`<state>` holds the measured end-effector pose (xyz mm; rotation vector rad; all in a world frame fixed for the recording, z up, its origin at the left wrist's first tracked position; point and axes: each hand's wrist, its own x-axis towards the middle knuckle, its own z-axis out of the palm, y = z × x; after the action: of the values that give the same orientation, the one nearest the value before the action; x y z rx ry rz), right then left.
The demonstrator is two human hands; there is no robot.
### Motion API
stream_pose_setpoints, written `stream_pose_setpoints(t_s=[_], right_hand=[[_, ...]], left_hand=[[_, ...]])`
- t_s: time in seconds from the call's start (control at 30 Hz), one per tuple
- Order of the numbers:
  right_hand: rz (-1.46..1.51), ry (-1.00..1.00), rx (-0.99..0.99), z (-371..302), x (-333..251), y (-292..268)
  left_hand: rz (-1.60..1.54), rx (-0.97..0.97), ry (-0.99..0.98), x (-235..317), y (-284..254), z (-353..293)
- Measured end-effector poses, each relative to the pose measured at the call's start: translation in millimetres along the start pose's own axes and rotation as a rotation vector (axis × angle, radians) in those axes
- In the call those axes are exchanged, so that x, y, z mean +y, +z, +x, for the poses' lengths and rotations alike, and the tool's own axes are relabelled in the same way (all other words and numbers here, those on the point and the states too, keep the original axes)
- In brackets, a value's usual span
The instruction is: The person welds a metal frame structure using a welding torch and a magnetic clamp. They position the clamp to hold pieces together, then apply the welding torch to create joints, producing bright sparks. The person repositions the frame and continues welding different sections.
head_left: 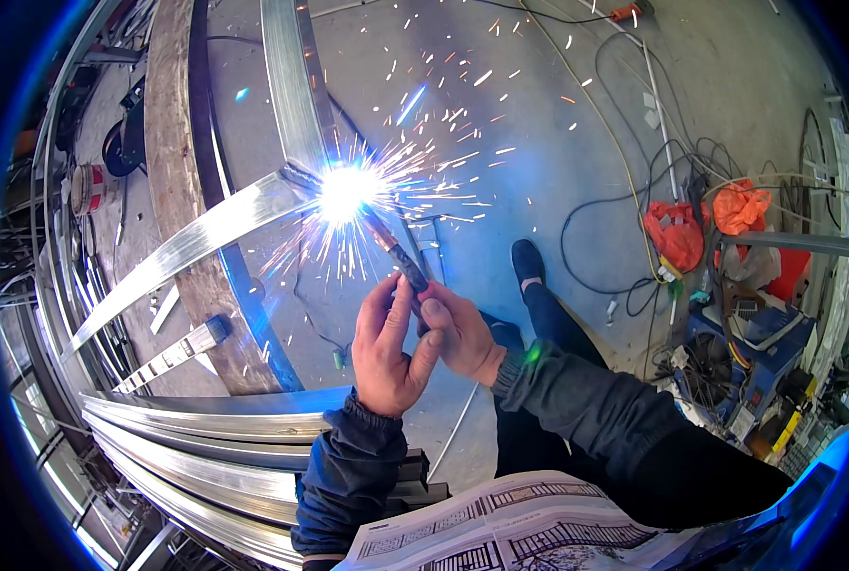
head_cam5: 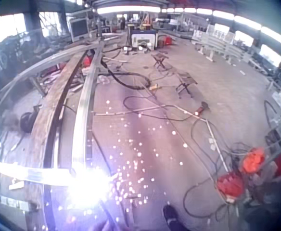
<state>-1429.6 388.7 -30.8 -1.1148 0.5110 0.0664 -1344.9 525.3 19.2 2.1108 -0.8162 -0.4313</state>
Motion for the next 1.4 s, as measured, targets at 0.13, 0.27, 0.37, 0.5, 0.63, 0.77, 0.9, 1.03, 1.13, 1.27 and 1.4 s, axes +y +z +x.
stream_pose_setpoints(t_s=[0.13,0.27,0.37,0.5,0.63,0.77,0.9,1.03,1.13,1.27,1.4], right_hand=[[0.007,0.016,-0.001,1,0,0],[-0.019,-0.013,0.005,1,-2,1],[-0.005,0.011,-0.004,1,3,-2],[0.028,0.011,0.001,3,7,0],[0.015,-0.003,-0.005,4,10,-2],[0.045,-0.011,0.012,5,14,0],[0.049,0.012,0.006,6,15,-2],[0.027,0.010,0.011,4,14,-4],[0.019,0.019,0.010,5,11,-3],[-0.026,-0.006,-0.023,5,5,-5],[-0.005,0.001,-0.023,5,4,-4]], left_hand=[[-0.011,0.002,-0.003,0,0,0],[0.001,-0.010,-0.022,0,0,0],[0.017,-0.017,-0.017,1,0,1],[0.016,-0.017,-0.026,3,-1,2],[0.017,-0.016,-0.017,2,-1,2],[0.017,-0.014,-0.025,3,1,1],[-0.013,-0.035,-0.042,3,2,2],[0.007,-0.030,-0.033,2,3,2],[0.006,-0.034,-0.039,6,1,3],[-0.014,-0.040,-0.036,4,0,4],[-0.005,-0.045,-0.027,2,0,3]])
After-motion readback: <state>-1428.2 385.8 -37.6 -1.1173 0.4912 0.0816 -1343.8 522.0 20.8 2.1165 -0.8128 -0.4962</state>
